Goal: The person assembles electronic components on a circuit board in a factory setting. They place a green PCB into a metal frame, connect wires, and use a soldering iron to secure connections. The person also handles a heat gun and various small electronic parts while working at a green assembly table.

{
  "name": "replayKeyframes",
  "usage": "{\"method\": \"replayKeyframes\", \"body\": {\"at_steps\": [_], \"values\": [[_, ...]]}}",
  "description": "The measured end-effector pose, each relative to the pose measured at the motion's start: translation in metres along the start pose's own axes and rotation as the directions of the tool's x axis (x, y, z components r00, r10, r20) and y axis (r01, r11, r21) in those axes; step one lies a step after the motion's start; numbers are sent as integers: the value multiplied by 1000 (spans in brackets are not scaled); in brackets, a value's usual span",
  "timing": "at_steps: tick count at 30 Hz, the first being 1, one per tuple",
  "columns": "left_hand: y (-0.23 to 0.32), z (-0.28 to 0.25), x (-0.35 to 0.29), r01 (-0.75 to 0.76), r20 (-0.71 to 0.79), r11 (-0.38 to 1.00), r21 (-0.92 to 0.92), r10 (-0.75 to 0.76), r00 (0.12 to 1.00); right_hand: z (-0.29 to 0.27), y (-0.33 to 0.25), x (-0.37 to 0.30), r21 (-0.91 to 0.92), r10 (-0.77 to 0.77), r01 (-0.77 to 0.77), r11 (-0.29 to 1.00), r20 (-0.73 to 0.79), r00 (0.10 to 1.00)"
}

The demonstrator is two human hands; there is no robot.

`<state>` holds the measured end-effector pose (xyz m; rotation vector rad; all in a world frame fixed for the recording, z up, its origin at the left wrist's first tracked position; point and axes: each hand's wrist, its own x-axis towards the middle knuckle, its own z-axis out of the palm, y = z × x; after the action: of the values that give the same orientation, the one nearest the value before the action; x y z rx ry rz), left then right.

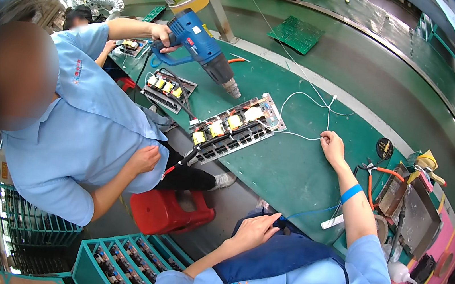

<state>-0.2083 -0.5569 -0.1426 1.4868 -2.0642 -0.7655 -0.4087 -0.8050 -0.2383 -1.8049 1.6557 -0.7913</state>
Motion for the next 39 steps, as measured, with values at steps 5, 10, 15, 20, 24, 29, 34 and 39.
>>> {"method": "replayKeyframes", "body": {"at_steps": [5, 10, 15, 20, 24, 29, 34, 39], "values": [[4, 3, 0, 2, -14, 1000, -6, -2, 1000, 0, 0, 1, -10, 1, -1, 1000, 2, 1000], [3, 6, 3, -16, -23, 1000, -16, 16, 1000, 3, 3, 2, -12, -12, 12, 1000, -24, 1000], [4, 5, 7, -17, -12, 1000, -16, 16, 1000, 4, 4, 2, 8, -8, 8, 1000, -28, 1000], [4, 5, 10, -15, -5, 1000, -14, 15, 1000, 4, 5, 2, 1, -13, 13, 1000, -26, 1000], [3, 5, 12, -22, -5, 1000, -15, 22, 1000, 4, 6, 2, -9, -36, 36, 999, -33, 999], [3, 5, 14, -24, 3, 1000, -17, 24, 1000, 3, 3, 2, -4, -3, 3, 1000, -10, 1000], [2, 6, 17, -25, 7, 999, -21, 25, 1000, 5, 6, 2, 0, -18, 18, 1000, -31, 999], [3, 6, 19, -28, 1, 999, -23, 28, 1000, 4, 4, 2, -5, -33, 33, 999, -40, 999]]}}
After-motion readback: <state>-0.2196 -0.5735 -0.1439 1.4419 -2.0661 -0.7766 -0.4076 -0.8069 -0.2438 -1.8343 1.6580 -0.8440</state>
